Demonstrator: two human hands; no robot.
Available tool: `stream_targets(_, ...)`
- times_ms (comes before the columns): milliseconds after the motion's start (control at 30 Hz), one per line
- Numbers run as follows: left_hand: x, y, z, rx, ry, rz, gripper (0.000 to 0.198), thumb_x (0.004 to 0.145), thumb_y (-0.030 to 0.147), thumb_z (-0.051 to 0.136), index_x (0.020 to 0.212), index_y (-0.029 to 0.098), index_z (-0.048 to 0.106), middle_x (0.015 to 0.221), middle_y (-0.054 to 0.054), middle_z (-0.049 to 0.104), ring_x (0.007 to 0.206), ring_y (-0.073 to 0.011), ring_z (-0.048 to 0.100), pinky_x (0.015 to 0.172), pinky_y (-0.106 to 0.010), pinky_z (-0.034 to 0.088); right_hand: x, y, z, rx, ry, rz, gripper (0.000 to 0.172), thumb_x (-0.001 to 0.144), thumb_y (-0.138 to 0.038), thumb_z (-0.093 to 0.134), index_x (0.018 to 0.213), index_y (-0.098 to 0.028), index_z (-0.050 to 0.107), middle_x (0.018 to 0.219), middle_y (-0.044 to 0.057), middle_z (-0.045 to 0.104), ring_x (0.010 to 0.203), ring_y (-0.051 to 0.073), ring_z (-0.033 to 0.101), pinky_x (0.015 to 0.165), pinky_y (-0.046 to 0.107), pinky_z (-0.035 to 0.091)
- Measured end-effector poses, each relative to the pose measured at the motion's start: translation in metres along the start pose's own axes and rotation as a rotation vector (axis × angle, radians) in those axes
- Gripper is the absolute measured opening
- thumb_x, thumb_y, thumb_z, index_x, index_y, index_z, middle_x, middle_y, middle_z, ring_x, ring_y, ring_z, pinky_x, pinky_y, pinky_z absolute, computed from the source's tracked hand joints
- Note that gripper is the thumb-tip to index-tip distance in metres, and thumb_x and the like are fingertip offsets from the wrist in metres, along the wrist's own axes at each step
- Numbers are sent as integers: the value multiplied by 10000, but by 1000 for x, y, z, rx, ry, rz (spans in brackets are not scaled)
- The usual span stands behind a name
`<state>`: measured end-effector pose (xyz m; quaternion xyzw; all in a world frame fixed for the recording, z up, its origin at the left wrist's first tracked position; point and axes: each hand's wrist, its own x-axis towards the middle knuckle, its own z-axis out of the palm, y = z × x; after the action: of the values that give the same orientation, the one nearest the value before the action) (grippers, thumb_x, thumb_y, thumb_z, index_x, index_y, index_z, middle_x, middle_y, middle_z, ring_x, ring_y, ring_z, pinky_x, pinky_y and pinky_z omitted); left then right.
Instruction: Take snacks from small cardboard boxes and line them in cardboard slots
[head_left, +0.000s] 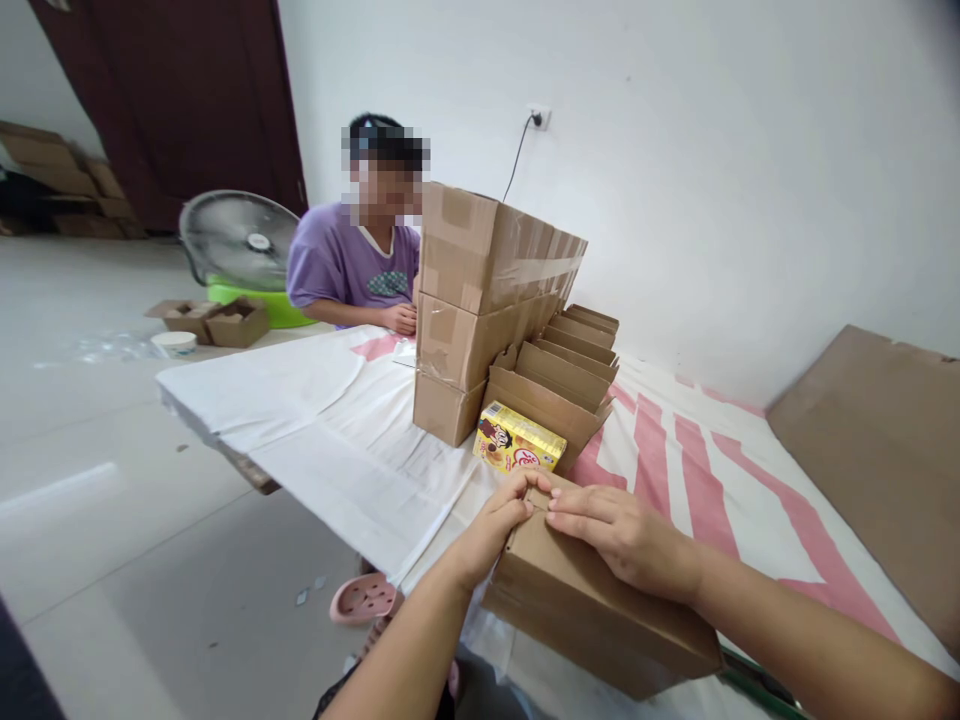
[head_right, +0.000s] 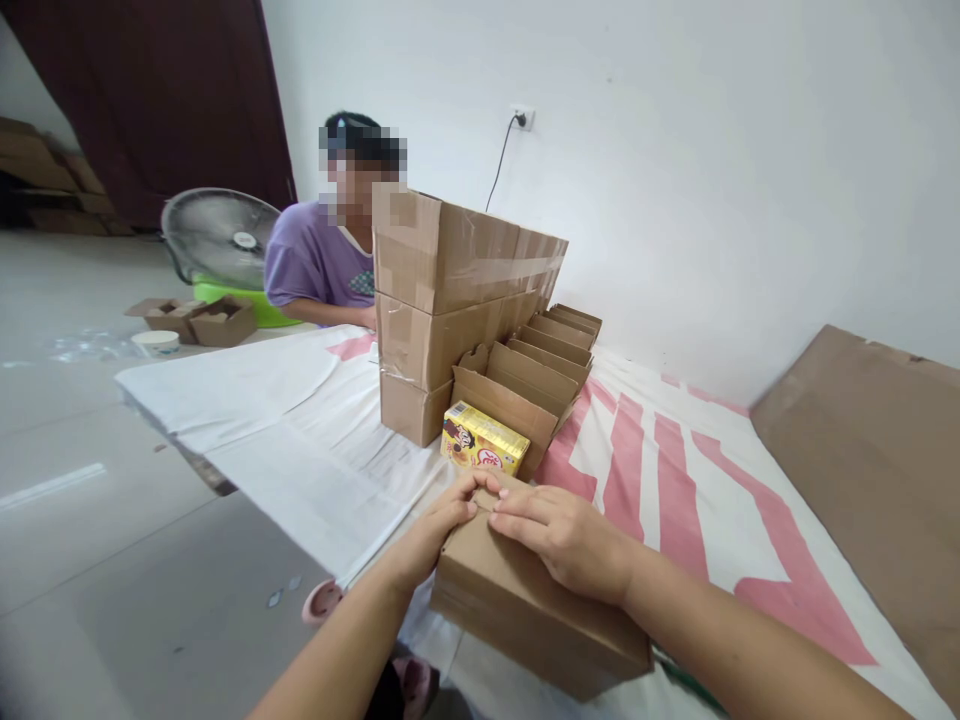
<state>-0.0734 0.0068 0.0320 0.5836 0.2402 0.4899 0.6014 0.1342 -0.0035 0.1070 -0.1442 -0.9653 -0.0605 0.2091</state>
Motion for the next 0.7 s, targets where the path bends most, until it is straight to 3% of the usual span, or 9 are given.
stream_targets(167,-1,1,0,13,8,-43,318,728,304,496,1028,210,546,1147,-56,551,1153,-304,454,1033,-441,310,0,-1,0,-75,-10,8,250,997,-103,415,1066,-155,649,1063,101,742,974,206,679,793,351,572)
stream_targets(400,-1,2,0,17,11,-33,312,731,302,488,1024,210,546,1140,-56,553,1165,-302,446,1038,-430,301,5,1,-1,-113,-29,-43,236,993,-101,416,1095,-145,624,1082,113,727,936,203,653,777,341,541)
stream_targets(567,-1,1,0,10,19,-38,313,721,297,497,1017,213,554,1154,-58,561,1167,-301,442,1020,-412,304,13,4,-1,-151,-92,-62,279,993,-94,377,908,-166,633,885,82,712,843,191,621,761,330,517)
stream_targets(700,-2,3,0,9,2,-26,320,731,310,505,1033,216,555,1163,-60,573,1166,-303,450,1011,-411,309,13,5,-3,-159,-133,-64,292,986,-90,355,874,-170,612,868,89,681,823,192,581,757,333,497)
